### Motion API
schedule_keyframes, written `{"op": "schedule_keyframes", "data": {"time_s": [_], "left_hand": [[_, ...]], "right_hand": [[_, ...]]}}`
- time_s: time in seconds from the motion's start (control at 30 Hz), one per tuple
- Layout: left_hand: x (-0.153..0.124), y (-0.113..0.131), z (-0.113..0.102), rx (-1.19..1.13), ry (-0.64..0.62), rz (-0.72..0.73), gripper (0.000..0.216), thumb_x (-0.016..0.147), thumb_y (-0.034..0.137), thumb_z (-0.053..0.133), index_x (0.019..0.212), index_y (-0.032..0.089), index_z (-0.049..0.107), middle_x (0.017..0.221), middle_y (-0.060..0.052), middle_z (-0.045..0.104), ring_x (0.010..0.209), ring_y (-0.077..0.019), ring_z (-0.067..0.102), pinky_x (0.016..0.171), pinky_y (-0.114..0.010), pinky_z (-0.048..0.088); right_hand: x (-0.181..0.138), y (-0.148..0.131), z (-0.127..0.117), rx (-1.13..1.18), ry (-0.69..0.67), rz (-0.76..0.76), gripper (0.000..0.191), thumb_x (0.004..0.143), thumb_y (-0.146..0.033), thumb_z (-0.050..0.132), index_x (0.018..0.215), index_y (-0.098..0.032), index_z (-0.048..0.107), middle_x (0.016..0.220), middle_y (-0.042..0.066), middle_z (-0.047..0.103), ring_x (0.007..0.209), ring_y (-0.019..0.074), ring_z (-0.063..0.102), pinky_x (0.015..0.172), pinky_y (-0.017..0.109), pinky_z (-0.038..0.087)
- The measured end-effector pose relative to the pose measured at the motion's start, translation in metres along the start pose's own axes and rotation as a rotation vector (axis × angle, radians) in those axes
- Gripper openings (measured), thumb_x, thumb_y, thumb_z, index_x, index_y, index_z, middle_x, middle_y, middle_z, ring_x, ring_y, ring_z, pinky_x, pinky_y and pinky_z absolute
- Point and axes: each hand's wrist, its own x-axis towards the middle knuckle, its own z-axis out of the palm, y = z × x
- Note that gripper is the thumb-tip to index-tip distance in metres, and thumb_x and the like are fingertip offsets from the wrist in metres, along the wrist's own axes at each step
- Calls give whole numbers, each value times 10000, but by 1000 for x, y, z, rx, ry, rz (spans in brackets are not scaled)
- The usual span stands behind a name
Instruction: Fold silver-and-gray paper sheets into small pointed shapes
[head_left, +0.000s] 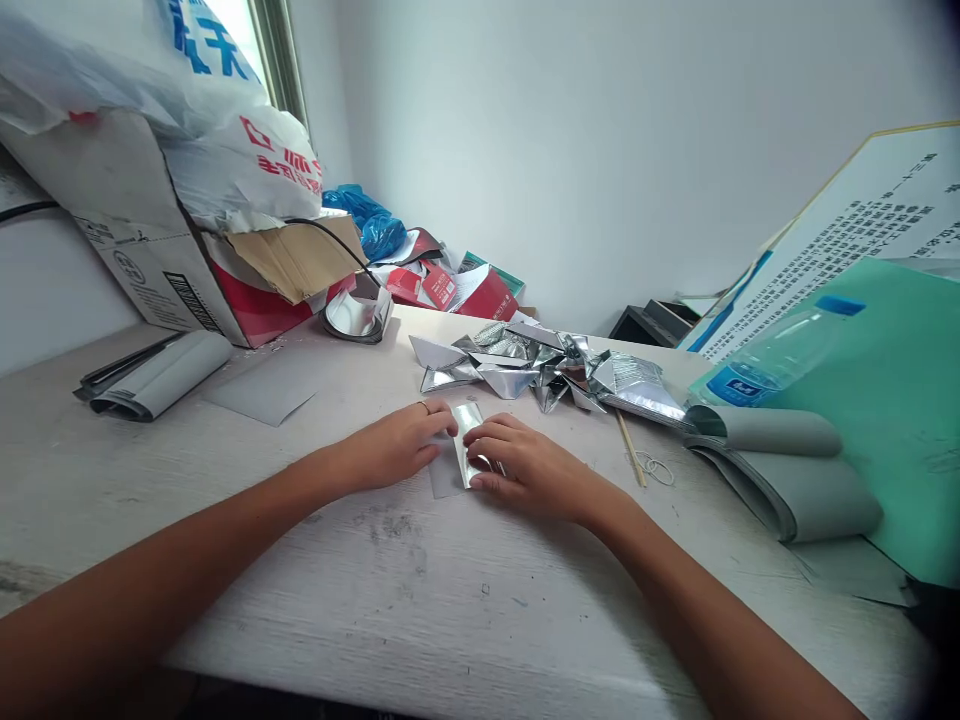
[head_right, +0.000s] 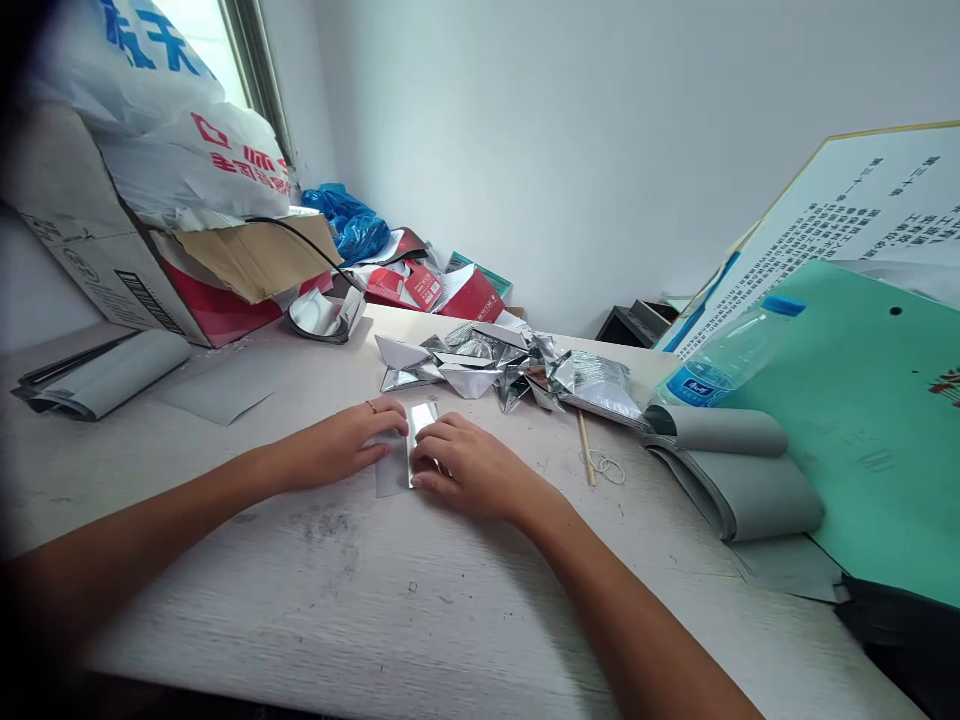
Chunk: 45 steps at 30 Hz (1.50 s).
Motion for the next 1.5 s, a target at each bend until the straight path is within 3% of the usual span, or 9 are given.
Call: {"op": "schedule_keyframes", "data": {"time_s": [0.17,0.27,0.37,0.63,0.9,1.07,1.27,1.37,1.5], "left_hand": [[1,-2,2,9,-28,104,330,930,67,451,1111,230,674,1211,-53,596,1134,-203,586,1034,-373,453],[2,-2,4,1,-18,105,341,935,68,442,1120,222,683,1213,-57,618,1117,-204,604,1007,-368,474],[3,-2,4,-40,-19,122,342,961,85,428,1116,228,698,1217,-50,644,1105,-194,622,995,-355,481],[5,1,3,-91,-31,195,334,970,76,432,1054,222,720,1171,-39,678,1112,-169,625,1010,-323,473],[3,3,2,60,-27,127,315,944,78,423,1032,203,699,1212,-77,634,1146,-221,601,1015,-378,464],[-1,5,1,-3,-12,-38,298,876,72,467,1143,204,474,1186,-87,657,1105,-241,625,957,-412,494],[-2,4,2,-121,32,-101,231,881,100,434,990,247,293,1241,-89,665,1110,-228,632,916,-396,503],[-1,4,3,-95,23,-115,214,886,137,456,1014,242,320,1236,-90,663,1092,-240,641,893,-405,511],[1,6,3,39,40,-96,200,884,184,526,1079,208,489,1152,-79,657,1067,-255,635,911,-426,507]], "right_hand": [[1,1,2,41,44,0,153,1002,-169,501,1033,-190,649,1120,88,664,1045,224,579,939,418,484],[1,2,3,46,119,11,147,967,-138,548,1057,-183,655,1223,111,628,1145,234,560,989,426,470],[1,1,3,23,164,48,106,932,-152,616,1018,-188,665,1245,110,614,1189,248,544,1008,432,458],[3,1,5,-1,119,144,77,913,-248,680,960,-194,653,1093,79,664,1052,241,594,919,421,479],[1,1,7,-32,51,122,178,875,-281,725,1019,-196,665,1175,93,640,1128,268,566,995,448,451],[1,0,5,8,15,154,159,882,-252,700,1033,-213,672,1141,78,649,1107,255,573,961,417,480],[1,-1,4,24,17,152,178,883,-230,684,1061,-223,683,1163,80,648,1103,254,586,968,426,484],[1,-1,4,33,12,157,177,887,-230,682,1064,-227,680,1161,76,646,1105,250,583,971,423,480],[1,-4,2,21,-5,179,174,884,-209,672,1057,-226,677,1137,74,642,1103,252,576,966,421,475]]}}
